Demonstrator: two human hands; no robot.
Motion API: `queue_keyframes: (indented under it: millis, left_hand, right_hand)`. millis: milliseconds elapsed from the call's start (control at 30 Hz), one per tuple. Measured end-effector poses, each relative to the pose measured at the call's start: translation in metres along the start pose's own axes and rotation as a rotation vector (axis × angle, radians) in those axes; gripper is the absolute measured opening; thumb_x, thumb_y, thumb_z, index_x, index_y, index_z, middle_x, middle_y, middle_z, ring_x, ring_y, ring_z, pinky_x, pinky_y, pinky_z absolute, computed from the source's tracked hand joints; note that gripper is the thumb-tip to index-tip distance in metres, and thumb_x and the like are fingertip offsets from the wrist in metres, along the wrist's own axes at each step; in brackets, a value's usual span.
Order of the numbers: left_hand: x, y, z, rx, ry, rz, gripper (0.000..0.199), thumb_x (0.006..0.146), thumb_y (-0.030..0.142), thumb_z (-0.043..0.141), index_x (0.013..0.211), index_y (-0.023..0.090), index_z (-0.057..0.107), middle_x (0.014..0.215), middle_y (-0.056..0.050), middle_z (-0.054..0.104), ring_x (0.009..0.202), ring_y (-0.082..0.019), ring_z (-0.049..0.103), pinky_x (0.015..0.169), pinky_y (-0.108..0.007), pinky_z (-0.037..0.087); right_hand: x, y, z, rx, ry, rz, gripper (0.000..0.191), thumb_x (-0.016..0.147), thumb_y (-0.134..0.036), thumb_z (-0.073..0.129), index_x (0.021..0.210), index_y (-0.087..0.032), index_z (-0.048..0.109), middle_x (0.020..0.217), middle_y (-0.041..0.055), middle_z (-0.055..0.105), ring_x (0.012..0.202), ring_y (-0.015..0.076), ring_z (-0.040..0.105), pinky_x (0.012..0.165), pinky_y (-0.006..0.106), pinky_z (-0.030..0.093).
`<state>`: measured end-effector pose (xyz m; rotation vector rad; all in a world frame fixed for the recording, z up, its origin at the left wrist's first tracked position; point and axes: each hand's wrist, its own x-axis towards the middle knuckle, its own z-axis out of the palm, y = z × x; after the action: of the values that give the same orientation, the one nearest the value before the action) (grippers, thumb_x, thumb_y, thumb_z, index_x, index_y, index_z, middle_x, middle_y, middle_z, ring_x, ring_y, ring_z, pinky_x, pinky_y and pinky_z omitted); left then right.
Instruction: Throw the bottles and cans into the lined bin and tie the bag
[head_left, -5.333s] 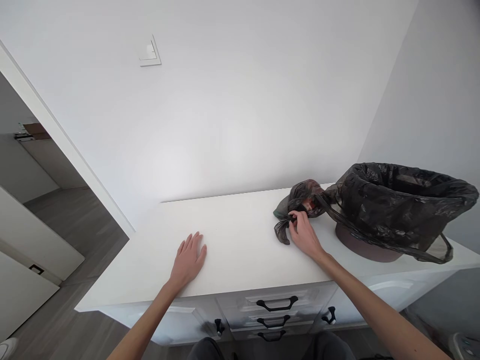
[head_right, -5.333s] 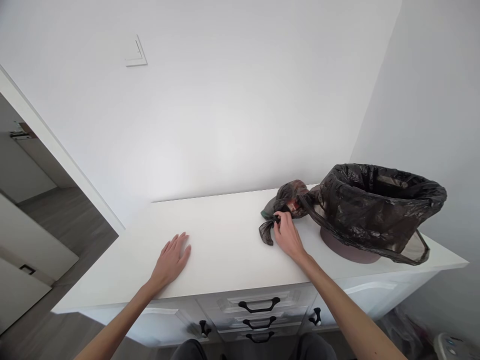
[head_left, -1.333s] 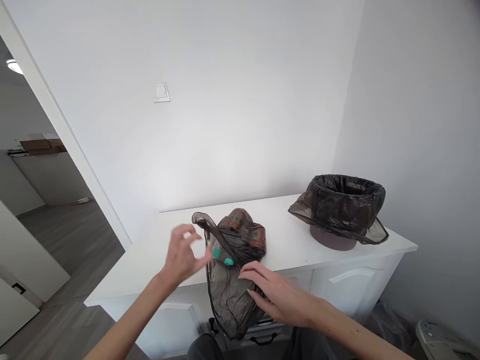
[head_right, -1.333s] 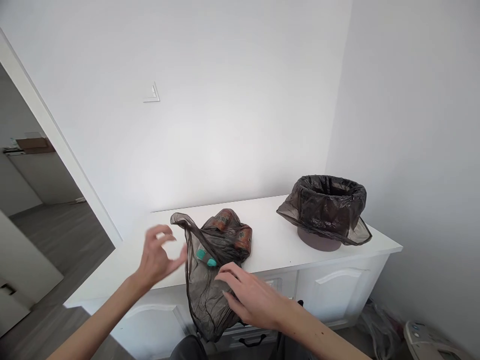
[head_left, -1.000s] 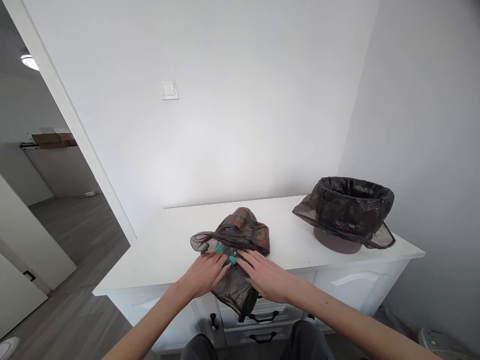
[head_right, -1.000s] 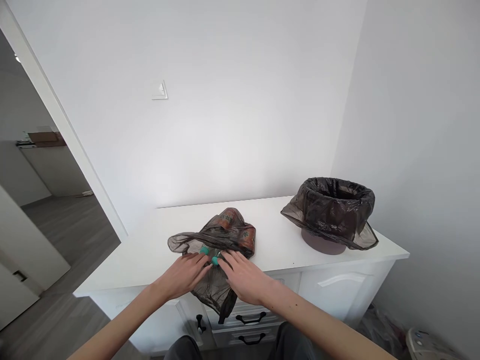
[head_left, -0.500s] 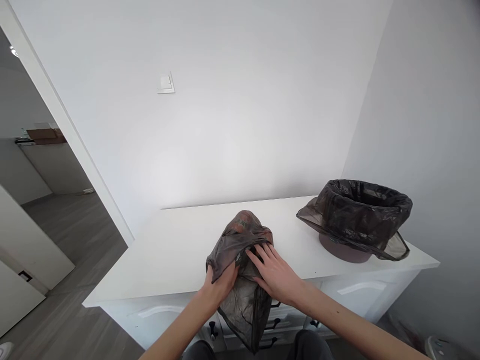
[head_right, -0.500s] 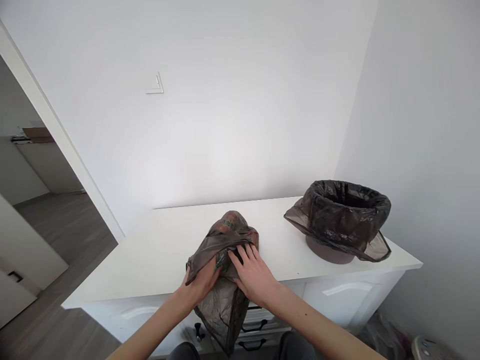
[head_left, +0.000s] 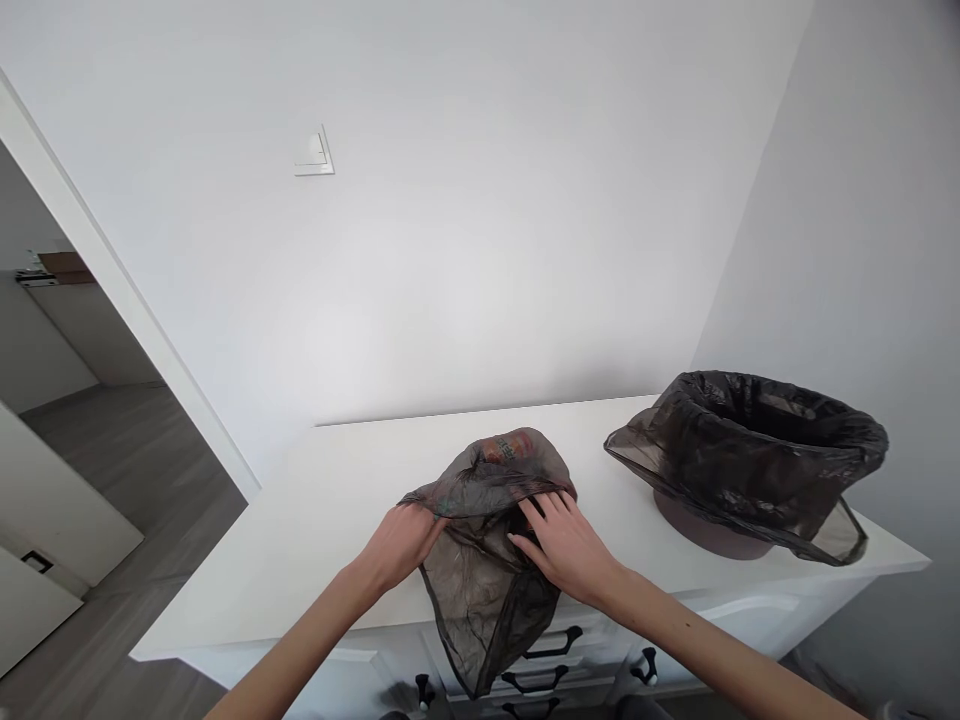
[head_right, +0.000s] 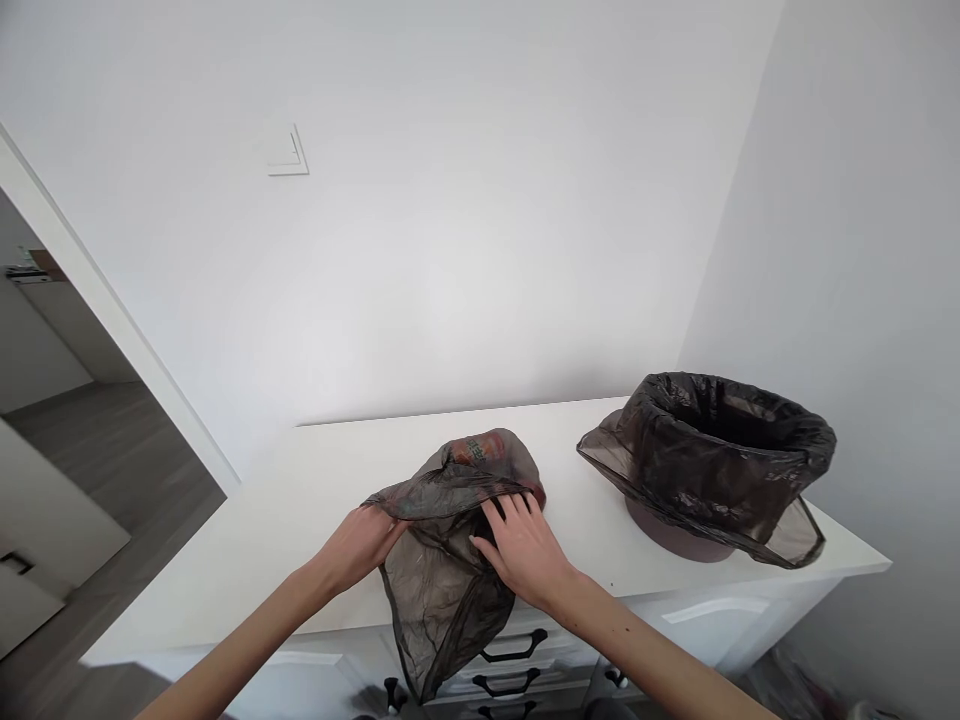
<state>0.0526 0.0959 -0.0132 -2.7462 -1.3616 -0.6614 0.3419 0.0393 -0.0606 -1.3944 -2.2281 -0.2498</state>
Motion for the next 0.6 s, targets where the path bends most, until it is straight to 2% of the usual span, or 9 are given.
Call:
queue_keyframes:
  millis: [67, 133, 200, 300, 400, 500, 600]
  left_hand:
    - [-0.022, -0.001, -0.022, -0.037, -0.008, -0.045, 0.034, 0.105, 0.047, 0.042, 0.099, 0.024, 0.066, 0.085, -0.006, 0.07, 0.075, -0.024, 0.07, 0.067, -0.034, 0.054]
    - [-0.047, -0.002, -0.048, -0.12, 0.021, -0.134, 0.034, 0.107, 0.046, 0.038, 0.122, 0.025, 0.059, 0.101, -0.007, 0.072, 0.085, -0.023, 0.072, 0.071, -0.033, 0.055]
    - [-0.072, -0.007, -0.077, -0.162, 0.098, -0.24, 0.036, 0.107, 0.046, 0.037, 0.132, 0.026, 0.052, 0.098, -0.005, 0.071, 0.084, -0.021, 0.071, 0.073, -0.03, 0.055]
    - [-0.098, -0.024, -0.122, -0.057, 0.292, -0.391, 0.041, 0.105, 0.052, 0.036, 0.125, 0.022, 0.056, 0.08, -0.001, 0.067, 0.069, -0.019, 0.065, 0.066, -0.029, 0.052]
    - [-0.104, -0.044, -0.156, 0.078, 0.43, -0.535, 0.044, 0.102, 0.056, 0.036, 0.116, 0.022, 0.059, 0.08, -0.002, 0.068, 0.062, -0.019, 0.062, 0.06, -0.029, 0.048]
    - [-0.092, -0.063, -0.17, 0.151, 0.429, -0.551, 0.04, 0.099, 0.057, 0.041, 0.11, 0.023, 0.06, 0.094, -0.005, 0.072, 0.071, -0.021, 0.065, 0.065, -0.03, 0.049]
    - [-0.071, -0.08, -0.161, 0.182, 0.347, -0.48, 0.039, 0.099, 0.059, 0.043, 0.107, 0.023, 0.058, 0.096, -0.006, 0.07, 0.074, -0.021, 0.064, 0.068, -0.031, 0.048]
  right_hand:
    - [-0.002, -0.001, 0.007, 0.011, 0.03, 0.024, 0.056, 0.105, -0.043, 0.047, 0.155, -0.019, 0.04, 0.145, 0.0182, 0.058, 0.135, 0.0376, 0.053, 0.109, 0.056, 0.045]
    - [-0.004, 0.0, 0.014, 0.024, 0.049, 0.008, 0.058, 0.106, -0.045, 0.045, 0.158, -0.02, 0.037, 0.147, 0.0167, 0.057, 0.136, 0.0359, 0.053, 0.109, 0.054, 0.046]
    - [-0.008, 0.003, 0.021, 0.029, 0.053, -0.026, 0.06, 0.106, -0.047, 0.043, 0.16, -0.022, 0.034, 0.149, 0.015, 0.056, 0.137, 0.0345, 0.053, 0.11, 0.054, 0.046]
    - [-0.015, 0.008, 0.031, 0.025, 0.076, -0.052, 0.058, 0.107, -0.043, 0.045, 0.16, -0.021, 0.034, 0.148, 0.0146, 0.057, 0.138, 0.0338, 0.052, 0.115, 0.055, 0.043]
    - [-0.025, 0.014, 0.04, 0.041, 0.134, -0.054, 0.054, 0.106, -0.038, 0.047, 0.157, -0.02, 0.038, 0.144, 0.0157, 0.059, 0.136, 0.0341, 0.053, 0.116, 0.057, 0.04]
    - [-0.03, 0.02, 0.047, 0.085, 0.155, -0.069, 0.047, 0.105, -0.035, 0.049, 0.149, -0.019, 0.047, 0.135, 0.016, 0.062, 0.13, 0.0342, 0.056, 0.115, 0.058, 0.042]
    - [-0.028, 0.025, 0.05, 0.128, 0.136, -0.07, 0.038, 0.104, -0.032, 0.051, 0.139, -0.02, 0.054, 0.127, 0.0153, 0.064, 0.123, 0.0337, 0.059, 0.112, 0.058, 0.045]
